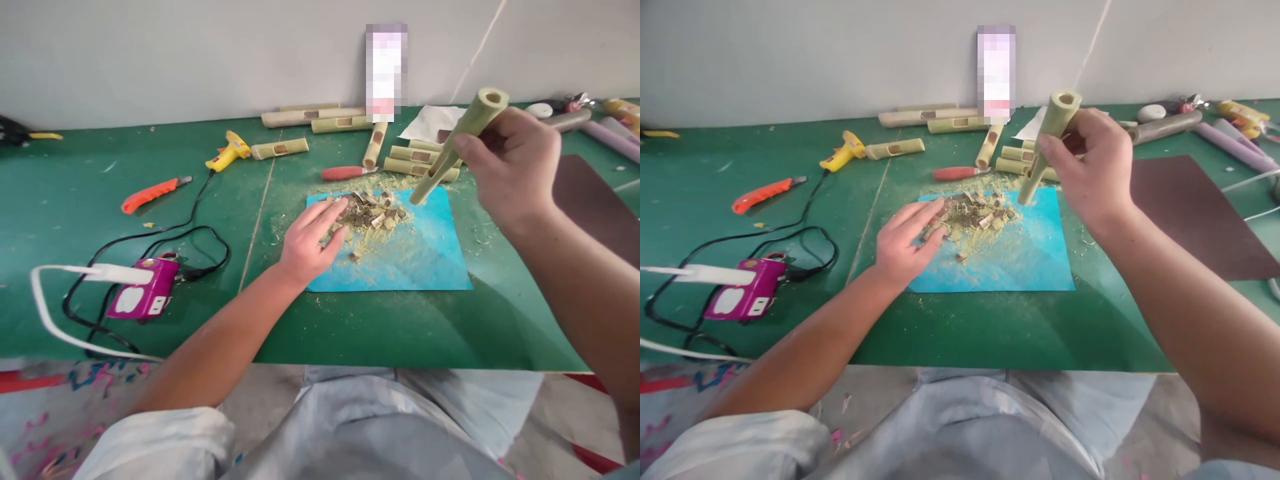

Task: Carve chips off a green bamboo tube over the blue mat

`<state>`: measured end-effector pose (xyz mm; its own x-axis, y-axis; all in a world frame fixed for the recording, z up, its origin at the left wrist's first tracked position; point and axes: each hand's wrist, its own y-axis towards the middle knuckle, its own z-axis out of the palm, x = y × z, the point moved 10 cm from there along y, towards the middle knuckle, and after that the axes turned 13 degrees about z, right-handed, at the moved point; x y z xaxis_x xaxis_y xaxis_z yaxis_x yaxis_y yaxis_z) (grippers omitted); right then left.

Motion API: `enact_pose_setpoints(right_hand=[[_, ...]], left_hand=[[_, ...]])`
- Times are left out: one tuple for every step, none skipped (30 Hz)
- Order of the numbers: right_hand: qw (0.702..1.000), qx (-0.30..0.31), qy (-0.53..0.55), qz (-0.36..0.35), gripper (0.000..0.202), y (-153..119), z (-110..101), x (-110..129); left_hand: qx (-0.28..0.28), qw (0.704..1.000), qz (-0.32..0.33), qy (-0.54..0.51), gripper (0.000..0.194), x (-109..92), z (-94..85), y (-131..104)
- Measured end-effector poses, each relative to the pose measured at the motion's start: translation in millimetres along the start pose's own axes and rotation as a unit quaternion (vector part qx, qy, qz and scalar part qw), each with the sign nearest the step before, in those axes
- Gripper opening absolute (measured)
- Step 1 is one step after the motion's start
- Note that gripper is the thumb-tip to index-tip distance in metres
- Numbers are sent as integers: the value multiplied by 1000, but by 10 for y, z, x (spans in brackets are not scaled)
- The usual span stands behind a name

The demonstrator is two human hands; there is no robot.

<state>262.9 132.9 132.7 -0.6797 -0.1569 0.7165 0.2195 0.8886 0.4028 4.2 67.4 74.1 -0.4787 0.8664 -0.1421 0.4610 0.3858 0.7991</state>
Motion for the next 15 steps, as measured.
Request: enact_pose_setpoints(right_hand=[[1000,-11,-6,2,12,-20,-11,21],[1000,-17,-15,1,9,-41,-9,45],[1000,-18,-23,-4,7,-59,1,67],[999,-12,-30,-9,7,-73,25,79],[999,-6,-34,-8,8,-82,47,75],[999,0,-34,-4,9,-85,66,58],[999,3,-34,2,11,-85,76,35],[999,1,-35,6,11,-85,73,18],[999,-4,-39,4,10,-86,64,13],[999,-9,-45,-4,10,-89,51,23],[999,-13,-51,-13,9,-93,42,39],[998,-12,-57,-19,8,-96,40,50],[998,-9,-61,-20,8,-95,40,51],[998,-6,-62,-16,9,-93,42,44],[998,-5,-61,-10,10,-89,37,32]], left_hand=[[0,1000,-2,-1,38,7,2,-5],[3,1000,-5,-2,38,17,6,-10],[5,1000,-9,-3,38,28,12,-15],[8,1000,-14,-4,38,41,16,-20],[9,1000,-19,-4,38,53,17,-24],[9,1000,-23,-4,37,62,16,-27],[10,1000,-24,-5,37,66,15,-27],[9,1000,-24,-7,37,66,13,-26],[7,1000,-24,-10,37,66,11,-24],[7,1000,-24,-13,36,67,11,-21],[6,1000,-24,-16,36,68,11,-19],[4,1000,-25,-19,36,69,8,-16],[2,1000,-24,-20,36,69,5,-14],[0,1000,-23,-21,36,67,2,-12],[-1,1000,-21,-20,36,65,0,-10]])
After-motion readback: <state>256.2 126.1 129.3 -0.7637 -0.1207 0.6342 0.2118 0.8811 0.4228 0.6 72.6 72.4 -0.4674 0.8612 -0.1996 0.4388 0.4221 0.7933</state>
